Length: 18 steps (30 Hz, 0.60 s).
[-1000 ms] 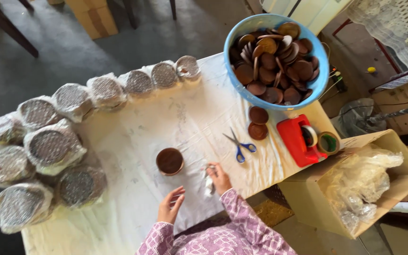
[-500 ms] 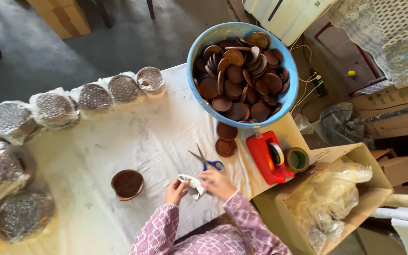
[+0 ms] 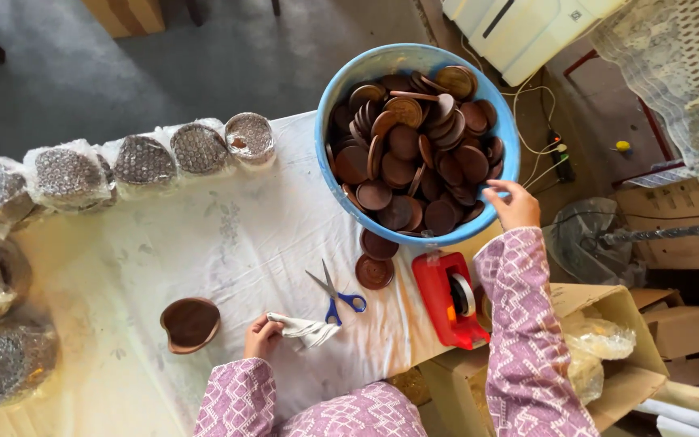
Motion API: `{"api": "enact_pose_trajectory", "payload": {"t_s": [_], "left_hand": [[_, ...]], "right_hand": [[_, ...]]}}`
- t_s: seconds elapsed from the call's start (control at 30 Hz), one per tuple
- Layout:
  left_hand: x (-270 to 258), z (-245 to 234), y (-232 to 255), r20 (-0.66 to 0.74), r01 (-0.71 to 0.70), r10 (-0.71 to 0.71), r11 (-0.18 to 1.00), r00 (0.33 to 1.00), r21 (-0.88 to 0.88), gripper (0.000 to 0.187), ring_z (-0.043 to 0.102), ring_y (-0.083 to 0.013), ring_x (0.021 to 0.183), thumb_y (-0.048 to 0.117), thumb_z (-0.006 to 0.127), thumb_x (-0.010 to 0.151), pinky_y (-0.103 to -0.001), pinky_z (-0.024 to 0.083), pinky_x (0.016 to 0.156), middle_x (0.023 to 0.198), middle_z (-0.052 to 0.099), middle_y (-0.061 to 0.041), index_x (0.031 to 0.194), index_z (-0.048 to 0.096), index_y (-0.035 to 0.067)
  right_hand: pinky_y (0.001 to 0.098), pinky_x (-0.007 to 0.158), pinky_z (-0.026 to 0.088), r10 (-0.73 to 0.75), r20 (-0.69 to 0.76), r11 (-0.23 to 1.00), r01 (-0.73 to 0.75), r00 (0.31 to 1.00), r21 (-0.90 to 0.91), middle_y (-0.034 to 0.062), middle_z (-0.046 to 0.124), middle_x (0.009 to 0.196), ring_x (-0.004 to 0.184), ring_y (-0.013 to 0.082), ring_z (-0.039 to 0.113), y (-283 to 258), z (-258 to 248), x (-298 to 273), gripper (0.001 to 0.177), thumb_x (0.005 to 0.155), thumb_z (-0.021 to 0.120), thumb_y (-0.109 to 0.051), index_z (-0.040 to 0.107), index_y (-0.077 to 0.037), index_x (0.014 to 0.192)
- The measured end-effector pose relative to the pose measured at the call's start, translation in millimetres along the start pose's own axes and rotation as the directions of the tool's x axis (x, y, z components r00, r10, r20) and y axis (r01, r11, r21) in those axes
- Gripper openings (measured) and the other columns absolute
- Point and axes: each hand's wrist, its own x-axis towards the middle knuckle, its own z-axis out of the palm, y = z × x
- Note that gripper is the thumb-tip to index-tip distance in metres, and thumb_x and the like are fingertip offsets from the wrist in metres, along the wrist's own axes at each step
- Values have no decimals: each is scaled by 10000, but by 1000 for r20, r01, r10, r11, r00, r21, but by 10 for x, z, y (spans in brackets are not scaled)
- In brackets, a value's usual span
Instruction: Cleaning and organizing wooden lids or bases for containers in a fulfillment center setting.
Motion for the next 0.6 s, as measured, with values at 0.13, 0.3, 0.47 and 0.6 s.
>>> {"api": "enact_pose_trajectory", "payload": {"t_s": [0.13,0.3,0.47,0.6], "left_hand": [[-25,34,10,25,-61,62,998,998,-30,220,596,-94,697,17,620,835,-224,469,608,815,695,-37,1001,757,-33],[-59,43,23,-12,-65,68,984,998,163,214,595,-95,706,38,612,849,-231,474,624,802,693,-25,988,765,-15],[-77,87,72,-8,9,-8,986,1000,165,216,637,-101,733,52,614,847,-241,513,657,815,714,-24,993,767,6],[-60,81,88,19,0,-3,988,1000,153,211,661,-109,743,58,617,845,-250,546,681,831,729,-28,993,760,12]], "right_hand": [[340,828,569,-62,255,989,94,965,-114,64,756,1023,875,176,713,-298,275,35,331,827,846,-321,775,-92,1055],[409,946,530,-181,441,850,366,879,-380,97,644,1139,1019,278,631,-486,512,-91,729,634,949,-431,621,-114,1203],[437,1018,492,-263,256,765,363,930,-532,87,623,1286,1154,327,580,-373,380,-9,729,672,898,-323,637,-147,1331],[429,1166,457,-469,228,859,501,853,-109,7,599,1395,1330,275,553,-636,685,-168,420,885,804,-293,712,-251,1292]]}}
